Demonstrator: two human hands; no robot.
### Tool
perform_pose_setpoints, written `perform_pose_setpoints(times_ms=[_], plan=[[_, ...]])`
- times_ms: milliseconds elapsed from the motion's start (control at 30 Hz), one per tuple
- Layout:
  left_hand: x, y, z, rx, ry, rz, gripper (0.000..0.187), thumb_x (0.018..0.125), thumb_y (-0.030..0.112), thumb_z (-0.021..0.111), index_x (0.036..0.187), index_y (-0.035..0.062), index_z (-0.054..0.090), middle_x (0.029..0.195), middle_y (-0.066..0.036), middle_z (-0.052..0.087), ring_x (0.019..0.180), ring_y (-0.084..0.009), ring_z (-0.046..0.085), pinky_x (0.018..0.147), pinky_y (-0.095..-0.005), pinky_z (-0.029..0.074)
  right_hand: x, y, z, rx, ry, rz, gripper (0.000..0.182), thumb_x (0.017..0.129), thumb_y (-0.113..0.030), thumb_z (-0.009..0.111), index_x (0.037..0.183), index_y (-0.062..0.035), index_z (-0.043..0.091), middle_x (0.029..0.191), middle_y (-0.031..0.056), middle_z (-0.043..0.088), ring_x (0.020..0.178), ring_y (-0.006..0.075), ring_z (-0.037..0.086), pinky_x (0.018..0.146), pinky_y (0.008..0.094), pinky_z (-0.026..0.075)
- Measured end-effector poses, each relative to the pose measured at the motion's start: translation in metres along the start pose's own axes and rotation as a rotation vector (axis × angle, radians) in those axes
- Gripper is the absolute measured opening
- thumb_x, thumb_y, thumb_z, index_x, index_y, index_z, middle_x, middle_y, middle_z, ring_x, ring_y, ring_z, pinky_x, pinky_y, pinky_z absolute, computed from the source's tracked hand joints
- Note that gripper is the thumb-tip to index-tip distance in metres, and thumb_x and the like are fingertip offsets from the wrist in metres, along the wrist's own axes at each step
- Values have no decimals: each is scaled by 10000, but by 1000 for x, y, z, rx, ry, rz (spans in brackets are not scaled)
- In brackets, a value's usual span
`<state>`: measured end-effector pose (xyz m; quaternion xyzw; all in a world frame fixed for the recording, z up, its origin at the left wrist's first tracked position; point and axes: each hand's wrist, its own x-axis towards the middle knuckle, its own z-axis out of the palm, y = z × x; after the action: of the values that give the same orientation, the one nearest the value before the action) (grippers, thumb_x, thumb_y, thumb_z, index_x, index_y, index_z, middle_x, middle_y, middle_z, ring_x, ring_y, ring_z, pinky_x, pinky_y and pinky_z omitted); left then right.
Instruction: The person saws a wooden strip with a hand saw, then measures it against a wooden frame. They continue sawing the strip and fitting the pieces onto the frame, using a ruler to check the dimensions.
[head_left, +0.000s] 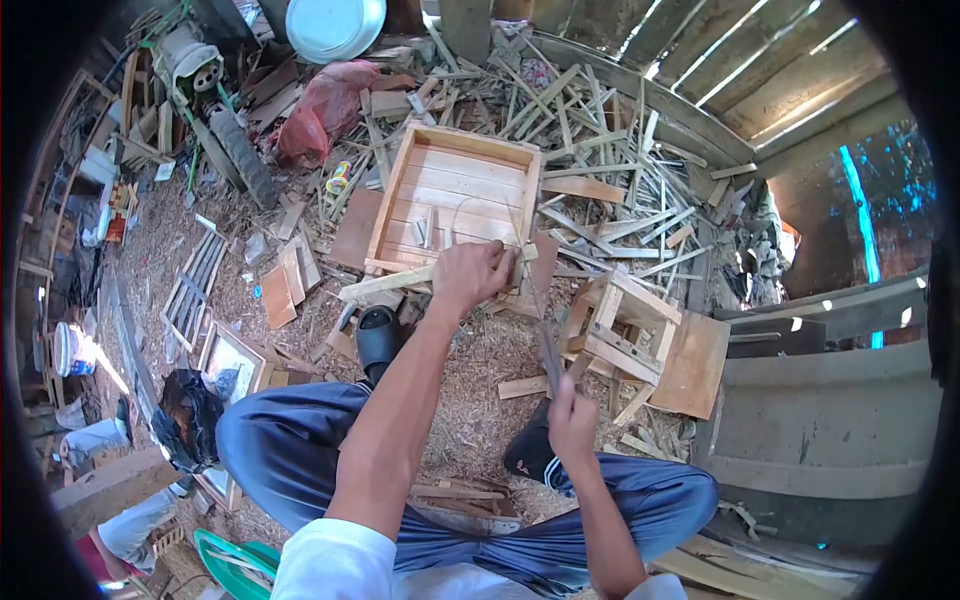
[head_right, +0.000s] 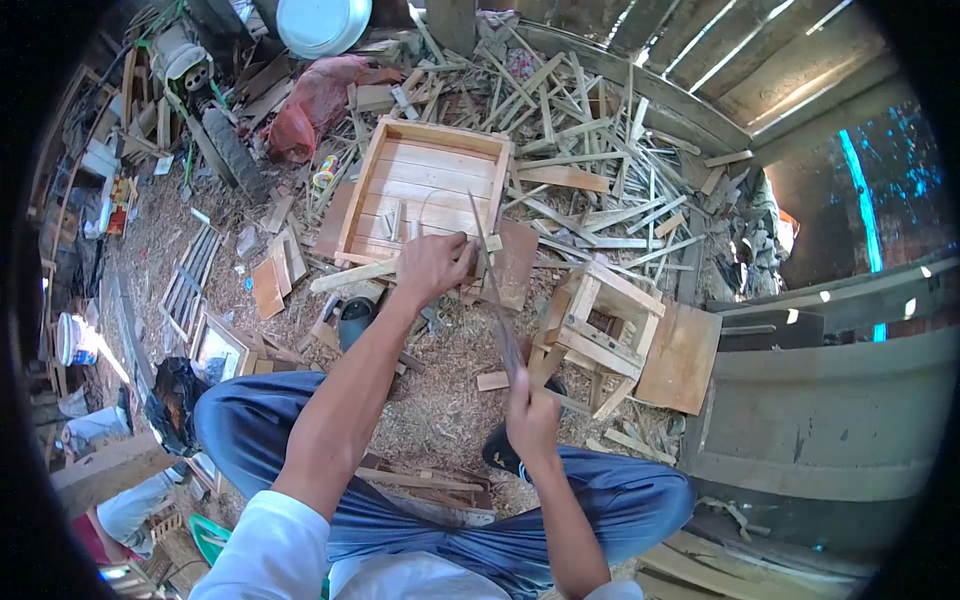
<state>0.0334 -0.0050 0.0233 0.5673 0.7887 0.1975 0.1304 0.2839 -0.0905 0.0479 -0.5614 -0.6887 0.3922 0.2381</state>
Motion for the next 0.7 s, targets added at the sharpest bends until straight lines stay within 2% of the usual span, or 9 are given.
perform_pose_setpoints(times_ms=[100, 167, 233, 367, 500, 533, 600, 633, 700], plan=[[0, -3, 2, -4, 13, -16, 442, 928, 484, 467, 810, 113, 674, 657, -195, 639, 652, -391, 641, 596, -494, 498, -11, 5, -1, 90, 5, 15, 659, 1014, -406, 399, 547, 38, 538, 453, 88, 475, 442, 213, 513, 482, 383, 382], [-1, -2, 1, -11, 9, -6, 457, 928, 496, 464, 795, 113, 674, 640, -194, 634, 638, -392, 639, 586, -500, 496, 19, -11, 14, 63, 136, -124, 681, 1017, -433, 382, 536, 27, 524, 452, 74, 461, 443, 205, 502, 480, 385, 376], [2, -2, 0, 15, 11, 9, 462, 929, 500, 463, 790, 113, 674, 637, -194, 633, 633, -391, 640, 581, -498, 496, 55, -7, 28, 2, 0, 49, 595, 1004, -374, 437, 653, 76, 605, 487, 196, 496, 450, 332, 534, 499, 434, 387], [0, -1, 0, -2, -10, 25, 476, 929, 513, 465, 781, 109, 671, 622, -194, 628, 617, -389, 638, 563, -491, 495, 50, -20, 23, 39, 19, 10, 639, 1010, -402, 414, 633, 81, 596, 463, 183, 484, 433, 301, 528, 491, 436, 388], [-1, -4, 4, 3, 33, 9, 486, 928, 512, 465, 764, 99, 661, 617, -189, 625, 613, -385, 638, 561, -488, 495, -25, 0, -7, 194, -42, 290, 573, 1012, -333, 422, 633, 58, 600, 459, 155, 478, 444, 266, 541, 484, 414, 395], [0, -6, 1, 7, 31, 7, 486, 928, 512, 465, 764, 99, 661, 617, -189, 625, 613, -385, 638, 561, -488, 495, -21, 2, -4, 197, -45, 292, 573, 1012, -333, 422, 633, 58, 600, 459, 155, 478, 444, 266, 541, 484, 414, 395], [-1, -1, -1, 1, 5, 5, 482, 930, 506, 463, 766, 96, 656, 627, -192, 628, 621, -383, 641, 565, -490, 495, -10, 10, 5, 38, -17, 211, 686, 1019, -449, 371, 528, 3, 533, 454, 28, 445, 434, 144, 437, 457, 350, 350], [-2, -1, -1, 13, -13, 8, 474, 933, 497, 460, 778, 95, 657, 642, -199, 632, 636, -381, 645, 574, -493, 496, 11, 8, 16, 93, 47, 96, 673, 1015, -451, 389, 565, 24, 550, 466, 61, 458, 451, 172, 445, 475, 378, 368], [0, 0, -1, 9, -13, 18, 468, 935, 491, 458, 784, 96, 658, 645, -200, 633, 641, -382, 645, 578, -493, 497, 55, 1, 33, -66, 87, -68, 665, 1014, -450, 394, 596, 38, 565, 479, 106, 461, 468, 208, 475, 495, 406, 381]])
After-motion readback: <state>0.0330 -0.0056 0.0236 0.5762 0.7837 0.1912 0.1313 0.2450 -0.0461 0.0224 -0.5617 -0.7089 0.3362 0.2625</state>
